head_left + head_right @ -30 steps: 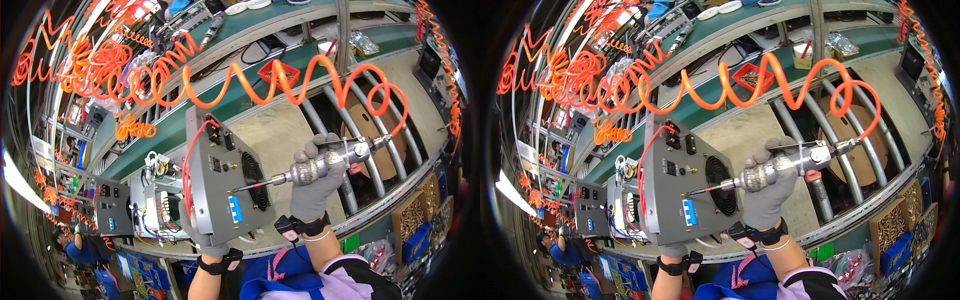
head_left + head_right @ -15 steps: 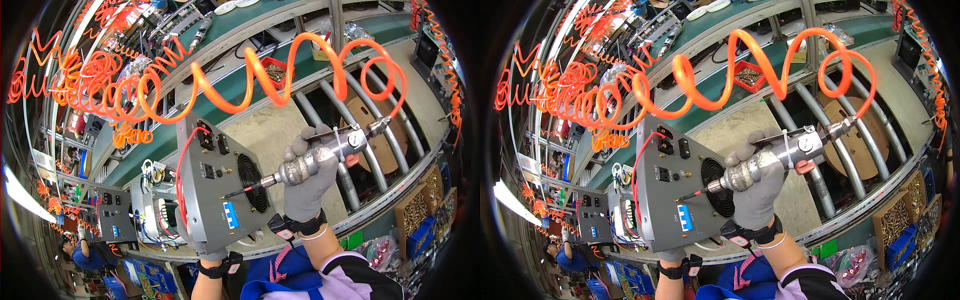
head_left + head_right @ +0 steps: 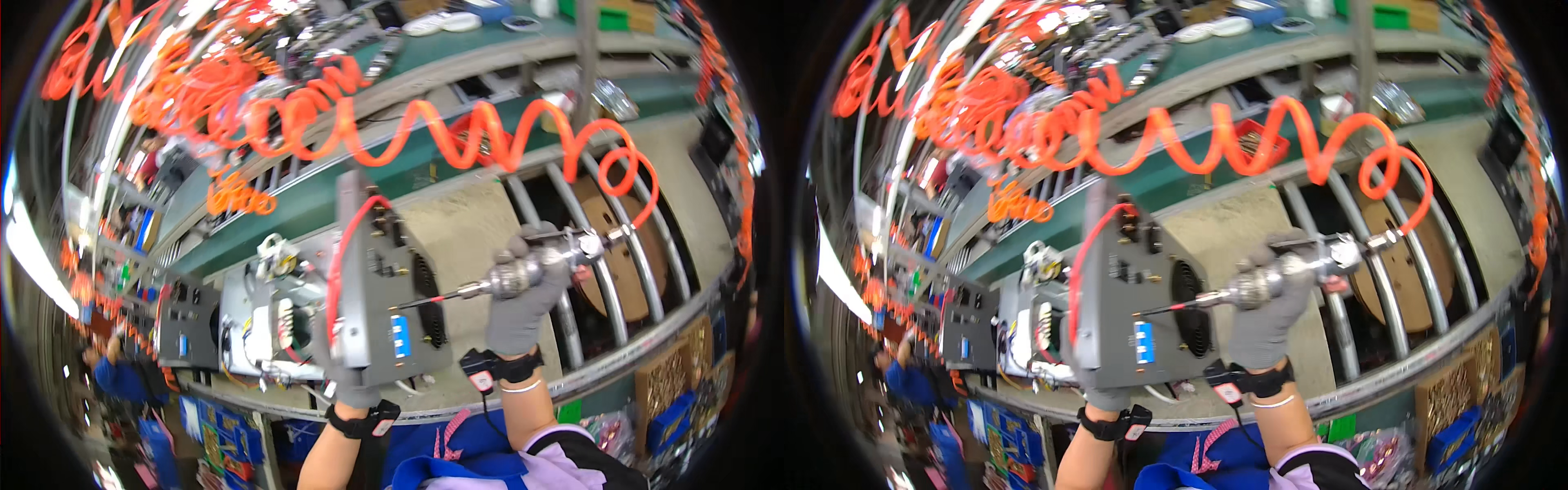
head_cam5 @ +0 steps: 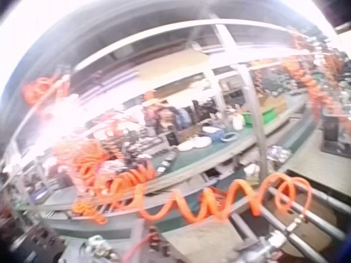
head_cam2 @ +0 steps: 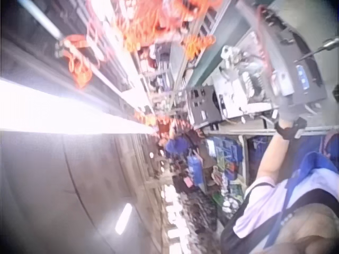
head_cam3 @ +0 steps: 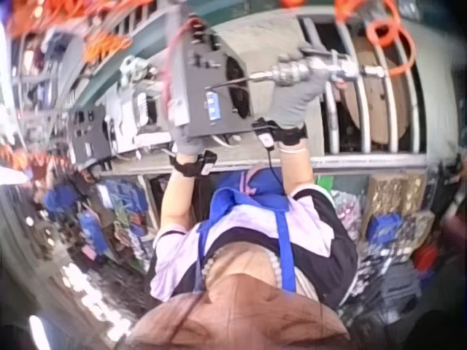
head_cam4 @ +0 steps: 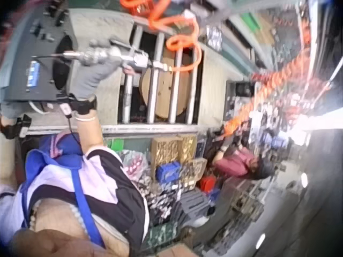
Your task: The worker is seen assembling internal components of solar power inverters, including installing circuit boards and connecting wiring using an air-powered screwdriver.
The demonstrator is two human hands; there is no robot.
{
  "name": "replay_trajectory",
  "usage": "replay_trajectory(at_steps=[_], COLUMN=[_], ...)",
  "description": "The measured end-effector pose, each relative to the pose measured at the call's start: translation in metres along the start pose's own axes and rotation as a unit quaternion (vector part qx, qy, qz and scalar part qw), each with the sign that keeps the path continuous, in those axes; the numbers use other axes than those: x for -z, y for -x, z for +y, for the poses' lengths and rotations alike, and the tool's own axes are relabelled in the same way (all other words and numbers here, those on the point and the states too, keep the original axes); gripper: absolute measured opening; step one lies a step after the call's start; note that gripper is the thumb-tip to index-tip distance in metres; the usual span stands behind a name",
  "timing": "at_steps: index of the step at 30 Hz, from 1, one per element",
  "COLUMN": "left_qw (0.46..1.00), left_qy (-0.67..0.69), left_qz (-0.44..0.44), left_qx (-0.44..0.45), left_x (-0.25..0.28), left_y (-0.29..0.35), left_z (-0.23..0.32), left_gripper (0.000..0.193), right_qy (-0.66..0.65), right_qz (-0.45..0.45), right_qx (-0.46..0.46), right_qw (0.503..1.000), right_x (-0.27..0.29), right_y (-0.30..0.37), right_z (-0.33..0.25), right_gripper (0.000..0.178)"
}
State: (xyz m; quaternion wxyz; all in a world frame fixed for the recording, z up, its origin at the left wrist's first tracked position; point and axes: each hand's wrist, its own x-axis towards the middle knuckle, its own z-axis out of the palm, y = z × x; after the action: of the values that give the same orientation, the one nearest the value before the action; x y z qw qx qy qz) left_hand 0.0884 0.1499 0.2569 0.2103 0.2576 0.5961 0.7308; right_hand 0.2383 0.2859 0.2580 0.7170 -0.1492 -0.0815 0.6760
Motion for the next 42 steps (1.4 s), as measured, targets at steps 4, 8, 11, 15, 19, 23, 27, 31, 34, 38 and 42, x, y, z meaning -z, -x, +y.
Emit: replay_trajectory(at_steps=[4, 8, 11, 15, 19, 23, 27, 31, 34, 38, 42], left_qw=[0.932, 0.852, 0.855, 0.853, 0.905, 0.925, 0.9, 0.874, 0.835, 0.939, 0.98], left_qy=[-0.25, -0.396, -0.373, -0.456, -0.396, -0.349, -0.403, -0.44, -0.478, -0.291, -0.167], left_qz=[0.016, -0.044, -0.067, -0.019, 0.069, 0.116, 0.126, 0.162, 0.164, 0.147, 0.011], left_qx=[-0.262, -0.339, -0.353, -0.252, -0.137, -0.092, -0.107, -0.128, -0.217, -0.108, 0.103], left_x=[0.012, 0.055, 0.09, 0.14, 0.172, 0.184, 0.202, 0.226, 0.238, 0.227, 0.224], left_y=[0.018, 0.07, 0.097, 0.124, 0.136, 0.138, 0.133, 0.099, 0.048, -0.009, -0.048], left_z=[0.011, 0.024, 0.01, -0.01, -0.03, -0.041, -0.028, 0.009, 0.033, 0.047, 0.049], left_gripper=[0.05, 0.053, 0.045, 0.026, 0.015, 0.014, 0.016, 0.016, 0.016, 0.035, 0.067], right_qy=[-0.146, -0.077, -0.011, -0.083, 0.04, 0.479, 0.708, 0.742, 0.868, 0.906, 0.84], right_qz=[-0.136, -0.116, -0.094, -0.175, -0.135, -0.127, -0.104, -0.207, -0.15, -0.153, -0.133], right_qx=[-0.019, -0.03, -0.013, -0.126, -0.186, -0.173, -0.22, -0.056, -0.044, -0.073, 0.033], right_qw=[0.98, 0.99, 0.995, 0.973, 0.972, 0.851, 0.663, 0.636, 0.471, 0.389, 0.525], right_x=[0.015, 0.036, 0.041, 0.04, 0.073, 0.155, 0.239, 0.282, 0.286, 0.272, 0.224], right_y=[-0.02, -0.031, -0.034, -0.051, -0.073, -0.06, -0.036, 0.01, 0.03, 0.035, 0.056], right_z=[-0.002, -0.004, -0.01, -0.028, -0.038, -0.031, 0.001, 0.014, 0.017, 0.003, -0.034], right_gripper=[0.028, 0.033, 0.035, 0.035, 0.021, 0.007, 0.027, 0.043, 0.053, 0.061, 0.042])
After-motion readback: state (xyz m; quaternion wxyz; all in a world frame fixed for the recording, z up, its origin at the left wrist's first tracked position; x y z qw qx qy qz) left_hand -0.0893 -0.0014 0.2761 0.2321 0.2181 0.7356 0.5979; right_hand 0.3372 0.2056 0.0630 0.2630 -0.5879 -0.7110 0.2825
